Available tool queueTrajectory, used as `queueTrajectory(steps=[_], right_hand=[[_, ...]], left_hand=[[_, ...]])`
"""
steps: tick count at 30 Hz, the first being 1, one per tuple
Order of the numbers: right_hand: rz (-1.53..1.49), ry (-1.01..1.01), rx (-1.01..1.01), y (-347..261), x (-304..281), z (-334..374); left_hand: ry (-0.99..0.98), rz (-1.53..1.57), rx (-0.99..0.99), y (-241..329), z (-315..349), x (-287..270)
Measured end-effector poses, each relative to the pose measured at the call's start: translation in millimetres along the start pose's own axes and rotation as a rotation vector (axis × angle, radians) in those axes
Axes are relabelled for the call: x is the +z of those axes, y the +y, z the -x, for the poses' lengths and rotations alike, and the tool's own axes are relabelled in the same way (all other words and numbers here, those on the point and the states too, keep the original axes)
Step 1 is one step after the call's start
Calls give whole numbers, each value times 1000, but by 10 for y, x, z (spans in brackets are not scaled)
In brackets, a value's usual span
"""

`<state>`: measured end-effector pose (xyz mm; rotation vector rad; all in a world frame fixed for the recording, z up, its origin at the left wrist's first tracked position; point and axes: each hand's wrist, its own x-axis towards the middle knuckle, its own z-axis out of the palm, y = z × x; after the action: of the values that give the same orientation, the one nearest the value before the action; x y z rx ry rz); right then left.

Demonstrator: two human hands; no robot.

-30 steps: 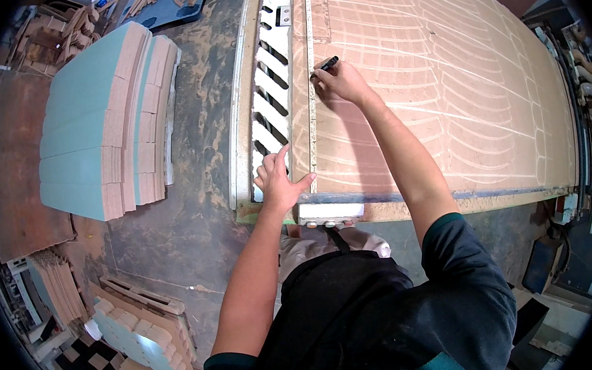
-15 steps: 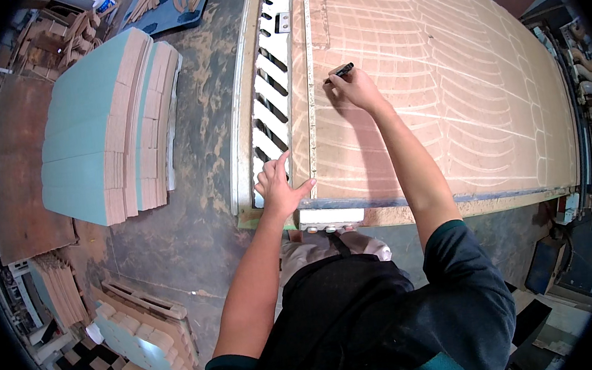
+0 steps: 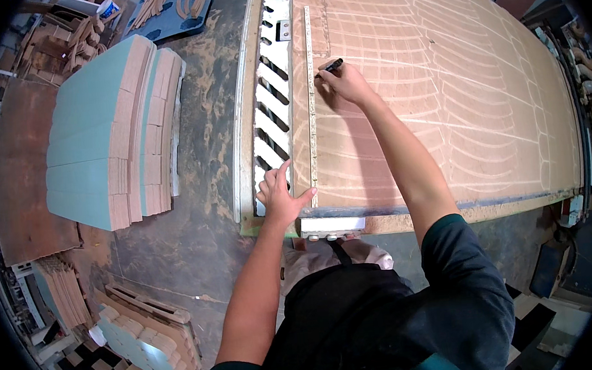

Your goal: The person uses a long wooden stick as a straight edge to mark multiple vertical lines across a large wooden board using a black marker.

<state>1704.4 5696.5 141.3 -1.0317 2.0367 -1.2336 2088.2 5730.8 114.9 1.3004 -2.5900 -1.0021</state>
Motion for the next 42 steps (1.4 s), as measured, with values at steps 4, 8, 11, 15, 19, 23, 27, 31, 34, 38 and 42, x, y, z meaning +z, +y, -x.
queueTrajectory(steps=[4, 8, 11, 15, 19, 23, 27, 31, 34, 38, 42], right_hand=[[-15, -19, -6, 90, 44, -205], [84, -36, -19, 112, 46, -270], [39, -58, 13, 146, 43, -335], [115, -63, 9, 152, 33, -357], [166, -72, 25, 93, 19, -347], [208, -90, 39, 35, 11, -327], [198, -98, 37, -31, 41, -289], [173, -74, 17, 126, 36, -357], [187, -68, 22, 121, 21, -341], [224, -75, 37, 34, 28, -317], [199, -82, 23, 41, 14, -308]], left_hand=[[15, 17, 14, 20, -5, 7], [12, 27, -2, 31, 10, -9], [22, 23, 4, 41, 8, -6], [17, 18, 1, 51, 7, -19], [-17, 15, -20, 71, 7, -57], [-39, 20, -40, 70, -2, -60], [-32, 19, -41, 56, 10, -54], [-41, 22, -41, 84, -13, -53], [-48, 35, -39, 78, -15, -46], [-58, 23, -53, 66, -5, -48], [-60, 23, -46, 55, -9, -53]])
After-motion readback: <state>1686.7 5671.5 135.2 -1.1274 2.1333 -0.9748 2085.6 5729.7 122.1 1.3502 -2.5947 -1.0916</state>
